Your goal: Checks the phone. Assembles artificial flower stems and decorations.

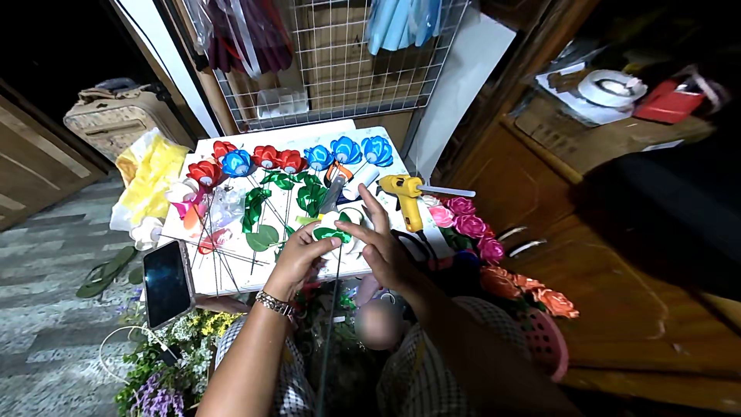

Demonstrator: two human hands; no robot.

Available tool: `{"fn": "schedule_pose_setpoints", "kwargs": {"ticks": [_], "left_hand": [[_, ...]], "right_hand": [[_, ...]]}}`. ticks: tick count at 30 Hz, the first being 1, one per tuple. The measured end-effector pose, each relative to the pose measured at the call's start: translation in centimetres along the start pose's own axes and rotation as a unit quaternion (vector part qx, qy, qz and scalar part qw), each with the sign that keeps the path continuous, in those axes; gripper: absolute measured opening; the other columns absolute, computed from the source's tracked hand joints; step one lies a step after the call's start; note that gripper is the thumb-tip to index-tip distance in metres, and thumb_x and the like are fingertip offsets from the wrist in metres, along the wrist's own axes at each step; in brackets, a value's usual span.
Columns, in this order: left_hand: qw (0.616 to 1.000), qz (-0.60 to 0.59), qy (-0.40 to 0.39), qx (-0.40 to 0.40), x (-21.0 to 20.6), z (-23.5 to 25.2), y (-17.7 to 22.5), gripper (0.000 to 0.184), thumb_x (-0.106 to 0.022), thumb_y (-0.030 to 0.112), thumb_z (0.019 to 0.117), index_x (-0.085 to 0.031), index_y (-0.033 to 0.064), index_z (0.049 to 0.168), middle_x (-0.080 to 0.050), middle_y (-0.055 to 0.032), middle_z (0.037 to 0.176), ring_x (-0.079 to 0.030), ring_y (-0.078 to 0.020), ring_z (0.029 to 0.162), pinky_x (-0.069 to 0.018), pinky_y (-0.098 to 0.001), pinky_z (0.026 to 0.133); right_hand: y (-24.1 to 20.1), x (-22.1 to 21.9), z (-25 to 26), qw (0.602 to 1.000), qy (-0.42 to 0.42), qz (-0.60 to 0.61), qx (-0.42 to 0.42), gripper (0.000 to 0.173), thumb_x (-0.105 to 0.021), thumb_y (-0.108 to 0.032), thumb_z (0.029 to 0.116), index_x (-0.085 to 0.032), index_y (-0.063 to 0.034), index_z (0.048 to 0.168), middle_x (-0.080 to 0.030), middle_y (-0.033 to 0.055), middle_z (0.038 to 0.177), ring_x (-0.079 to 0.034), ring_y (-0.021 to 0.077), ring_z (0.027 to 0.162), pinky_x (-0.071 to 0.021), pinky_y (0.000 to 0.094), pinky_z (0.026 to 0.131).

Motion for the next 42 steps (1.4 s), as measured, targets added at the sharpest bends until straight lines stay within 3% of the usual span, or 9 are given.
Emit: {"fn": "schedule_pose_setpoints", "kwargs": {"ticks": [5, 9, 13, 19, 22, 26, 34, 40, 42], "left_hand": [[1.000, 0.012, -0.001, 0.008, 0.0, -0.1, -0.1, 0.022, -0.065, 0.003, 0.0897, -0.070, 0.0084, 0.110, -0.074, -0.0010, 0.089, -0.068, -0.0049, 0.072, -0.0578, -0.0215, 0.065], [1.000, 0.016, 0.001, 0.003, 0.2, -0.1, 0.1, 0.024, -0.065, 0.004, 0.0897, -0.068, 0.0088, 0.113, -0.074, -0.0007, 0.090, -0.069, -0.0055, 0.075, -0.0586, -0.0224, 0.068], [1.000, 0.021, 0.023, -0.004, 0.6, 0.0, 0.5, 0.021, -0.062, 0.002, 0.0922, -0.069, 0.0092, 0.111, -0.073, -0.0001, 0.090, -0.068, -0.0051, 0.075, -0.0581, -0.0222, 0.068], [0.998, 0.041, 0.038, -0.008, 0.7, 0.1, 0.6, 0.019, -0.063, 0.002, 0.0928, -0.070, 0.0098, 0.109, -0.074, 0.0003, 0.089, -0.069, -0.0056, 0.074, -0.0591, -0.0229, 0.069], [0.998, 0.059, 0.017, -0.002, 0.4, 0.3, 0.1, 0.023, -0.065, 0.002, 0.0921, -0.068, 0.0077, 0.114, -0.073, -0.0006, 0.093, -0.069, -0.0063, 0.078, -0.0592, -0.0242, 0.072], [0.990, 0.137, 0.011, -0.017, 0.0, 0.2, -0.2, 0.034, -0.071, 0.002, 0.0887, -0.066, 0.0063, 0.122, -0.073, -0.0007, 0.096, -0.068, -0.0047, 0.079, -0.0576, -0.0225, 0.072], [0.981, 0.194, 0.021, -0.023, -0.4, 0.0, 0.1, 0.043, -0.076, -0.002, 0.0846, -0.064, 0.0045, 0.125, -0.074, -0.0038, 0.098, -0.071, -0.0074, 0.080, -0.0602, -0.0250, 0.075], [0.982, 0.190, 0.018, -0.018, -0.3, -0.2, 0.3, 0.040, -0.074, 0.001, 0.0873, -0.064, 0.0059, 0.126, -0.074, -0.0020, 0.098, -0.070, -0.0058, 0.082, -0.0588, -0.0233, 0.076], [0.988, 0.155, 0.015, -0.011, 0.1, -0.2, 0.2, 0.034, -0.071, 0.004, 0.0903, -0.064, 0.0058, 0.123, -0.073, -0.0010, 0.096, -0.068, -0.0054, 0.080, -0.0575, -0.0227, 0.074]], "right_hand": [[-0.1, 0.2, 0.3, 0.999, 0.000, -0.042, 0.004, 0.063, -0.028, -0.060, 0.1061, -0.075, -0.0216, 0.123, -0.025, 0.0224, 0.165, -0.016, 0.0358, 0.156, -0.0188, 0.0553, 0.124], [-1.1, 2.4, 1.0, 0.990, 0.073, -0.120, -0.017, 0.048, -0.053, -0.037, 0.1028, -0.063, -0.0039, 0.136, -0.030, 0.0281, 0.161, -0.035, 0.0342, 0.149, -0.0370, 0.0444, 0.118], [-1.6, 6.2, 1.3, 0.974, 0.217, -0.058, -0.022, 0.020, -0.067, -0.002, 0.0928, -0.067, 0.0079, 0.111, -0.063, 0.0118, 0.117, -0.065, 0.0082, 0.104, -0.0567, 0.0222, 0.091], [-1.7, 7.2, 0.2, 0.978, 0.167, 0.035, -0.120, 0.016, -0.054, -0.014, 0.1041, -0.065, -0.0064, 0.113, -0.061, -0.0078, 0.076, -0.049, -0.0039, 0.053, -0.0451, 0.0140, 0.050], [-2.3, 5.7, 0.5, 0.990, 0.119, -0.049, -0.062, 0.024, -0.058, -0.015, 0.1012, -0.072, 0.0021, 0.092, -0.065, -0.0001, 0.074, -0.054, -0.0030, 0.062, -0.0482, 0.0142, 0.061], [-2.4, 3.1, 1.3, 0.989, 0.048, -0.139, -0.011, 0.017, -0.068, -0.013, 0.0908, -0.079, -0.0036, 0.098, -0.065, 0.0085, 0.085, -0.061, 0.0169, 0.081, -0.0511, 0.0283, 0.075], [-1.8, 1.8, 1.3, 0.986, 0.025, -0.164, -0.001, 0.011, -0.070, -0.013, 0.0865, -0.079, -0.0066, 0.089, -0.066, 0.0070, 0.084, -0.062, 0.0217, 0.085, -0.0507, 0.0363, 0.077], [-1.5, 4.4, 1.4, 0.990, 0.053, -0.116, -0.067, 0.019, -0.053, -0.009, 0.1002, -0.065, 0.0038, 0.096, -0.063, 0.0149, 0.102, -0.062, 0.0177, 0.091, -0.0533, 0.0301, 0.080], [-1.2, 6.2, 1.2, 0.985, 0.105, -0.083, -0.106, 0.026, -0.045, -0.013, 0.1046, -0.061, 0.0033, 0.092, -0.060, 0.0089, 0.089, -0.057, 0.0101, 0.079, -0.0495, 0.0271, 0.073]]}}
Point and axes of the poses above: each hand's wrist, its own z-axis towards the middle knuckle, its own x-axis out of the back of the hand, y = z × x, the point moved 4 cm from there along z, towards the middle knuckle
